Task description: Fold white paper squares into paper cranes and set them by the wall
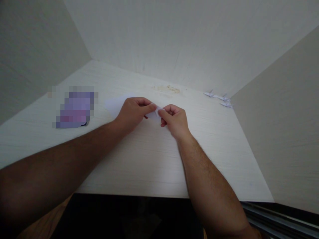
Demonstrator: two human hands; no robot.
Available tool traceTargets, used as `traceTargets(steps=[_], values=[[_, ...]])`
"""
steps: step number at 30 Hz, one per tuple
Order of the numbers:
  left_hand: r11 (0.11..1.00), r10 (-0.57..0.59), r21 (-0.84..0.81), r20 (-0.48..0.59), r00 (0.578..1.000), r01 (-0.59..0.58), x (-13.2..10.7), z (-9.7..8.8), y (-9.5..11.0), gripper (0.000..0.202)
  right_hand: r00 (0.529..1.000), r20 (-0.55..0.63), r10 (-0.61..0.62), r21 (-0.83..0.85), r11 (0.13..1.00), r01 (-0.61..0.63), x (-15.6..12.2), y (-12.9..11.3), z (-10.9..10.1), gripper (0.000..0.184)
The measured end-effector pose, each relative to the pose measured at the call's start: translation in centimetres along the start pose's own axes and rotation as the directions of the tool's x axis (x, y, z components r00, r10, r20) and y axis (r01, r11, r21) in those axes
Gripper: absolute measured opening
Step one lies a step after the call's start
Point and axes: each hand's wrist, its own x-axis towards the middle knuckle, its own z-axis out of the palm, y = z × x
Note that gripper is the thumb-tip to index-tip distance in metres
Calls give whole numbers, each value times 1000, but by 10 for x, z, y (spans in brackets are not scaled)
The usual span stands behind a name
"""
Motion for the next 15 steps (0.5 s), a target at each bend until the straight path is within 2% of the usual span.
traceTargets(steps=[4,8,15], values=[[987,-43,-155,18,999,45,2,1,-2,17,994,48,95,79,992,-98,0,-3,-1,24],[967,-85,-237,42,996,93,3,1,-3,15,982,87,165,160,971,-177,0,-5,-2,28],[956,-121,-262,52,991,131,2,2,-2,17,985,96,141,161,975,-155,0,-3,-3,29]])
